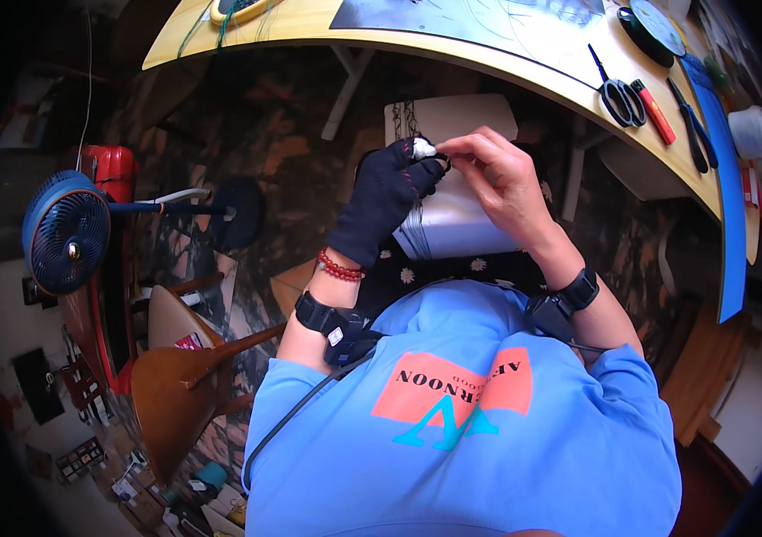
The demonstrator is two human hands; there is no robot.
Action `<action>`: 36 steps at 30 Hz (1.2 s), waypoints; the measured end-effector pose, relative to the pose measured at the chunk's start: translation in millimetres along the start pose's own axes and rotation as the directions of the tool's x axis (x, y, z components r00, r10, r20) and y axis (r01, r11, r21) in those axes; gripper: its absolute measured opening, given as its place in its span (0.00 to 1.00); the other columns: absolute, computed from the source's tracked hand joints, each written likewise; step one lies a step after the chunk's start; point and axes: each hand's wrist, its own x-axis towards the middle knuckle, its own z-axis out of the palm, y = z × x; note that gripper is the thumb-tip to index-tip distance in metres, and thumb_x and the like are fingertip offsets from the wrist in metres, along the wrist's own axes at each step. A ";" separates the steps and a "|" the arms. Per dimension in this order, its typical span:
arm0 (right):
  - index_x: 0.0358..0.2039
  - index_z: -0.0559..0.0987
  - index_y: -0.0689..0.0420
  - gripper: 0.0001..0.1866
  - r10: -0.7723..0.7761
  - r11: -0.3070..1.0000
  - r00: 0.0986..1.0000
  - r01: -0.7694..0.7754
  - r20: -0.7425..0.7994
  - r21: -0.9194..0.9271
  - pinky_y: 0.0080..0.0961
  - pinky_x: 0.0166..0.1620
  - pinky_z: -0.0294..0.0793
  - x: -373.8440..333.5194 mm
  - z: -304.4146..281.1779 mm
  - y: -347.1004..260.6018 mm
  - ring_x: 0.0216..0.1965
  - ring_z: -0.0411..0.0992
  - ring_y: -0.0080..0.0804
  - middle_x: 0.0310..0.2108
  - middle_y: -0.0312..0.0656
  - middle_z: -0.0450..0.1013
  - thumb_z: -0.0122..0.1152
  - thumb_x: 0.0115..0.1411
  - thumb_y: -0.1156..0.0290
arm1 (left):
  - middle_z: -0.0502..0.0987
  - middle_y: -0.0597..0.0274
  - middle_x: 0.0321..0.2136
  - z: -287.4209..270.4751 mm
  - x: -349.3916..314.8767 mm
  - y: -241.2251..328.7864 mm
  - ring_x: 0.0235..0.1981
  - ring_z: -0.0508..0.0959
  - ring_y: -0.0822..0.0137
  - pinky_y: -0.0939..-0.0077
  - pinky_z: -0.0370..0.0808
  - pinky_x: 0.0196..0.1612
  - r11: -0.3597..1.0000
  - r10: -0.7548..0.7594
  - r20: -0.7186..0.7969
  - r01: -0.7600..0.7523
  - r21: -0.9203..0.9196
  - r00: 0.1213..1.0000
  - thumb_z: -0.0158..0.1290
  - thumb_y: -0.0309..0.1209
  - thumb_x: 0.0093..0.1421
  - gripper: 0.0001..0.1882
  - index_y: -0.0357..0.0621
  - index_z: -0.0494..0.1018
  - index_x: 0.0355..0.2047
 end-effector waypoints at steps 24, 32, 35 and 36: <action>0.31 0.76 0.62 0.05 0.327 0.912 0.939 -0.343 0.108 0.224 0.17 0.28 0.69 -4.3 1.5 16.8 0.24 0.69 0.15 0.23 0.34 0.73 0.61 0.58 0.74 | 0.75 0.71 0.26 1.1 -3.9 -3.3 0.27 0.72 0.79 0.82 0.70 0.32 0.998 -0.058 -0.008 0.058 -0.036 0.998 0.57 0.28 0.62 0.06 0.41 0.76 0.37; 0.32 0.76 0.63 0.06 0.373 0.874 0.919 -0.394 0.129 0.285 0.17 0.28 0.69 -1.5 1.0 18.6 0.24 0.68 0.16 0.24 0.33 0.73 0.60 0.60 0.73 | 0.77 0.70 0.28 2.1 -1.5 -2.5 0.28 0.73 0.79 0.82 0.72 0.33 0.981 -0.063 -0.042 0.054 -0.184 0.997 0.54 0.27 0.63 0.08 0.40 0.77 0.42; 0.32 0.76 0.63 0.05 0.358 0.879 0.925 -0.380 0.126 0.288 0.16 0.28 0.68 1.9 2.7 18.2 0.24 0.68 0.15 0.24 0.33 0.73 0.59 0.60 0.73 | 0.77 0.71 0.27 -0.3 0.9 -3.7 0.27 0.73 0.80 0.83 0.71 0.32 0.980 -0.049 -0.034 0.041 -0.195 0.998 0.56 0.26 0.62 0.06 0.39 0.77 0.39; 0.32 0.76 0.63 0.05 0.341 0.883 0.932 -0.363 0.127 0.298 0.16 0.27 0.68 2.5 3.1 18.5 0.24 0.67 0.14 0.24 0.32 0.72 0.59 0.61 0.74 | 0.77 0.72 0.25 -0.9 2.2 -2.7 0.25 0.72 0.80 0.83 0.70 0.30 0.980 -0.035 -0.031 0.028 -0.195 0.999 0.57 0.25 0.61 0.04 0.39 0.78 0.36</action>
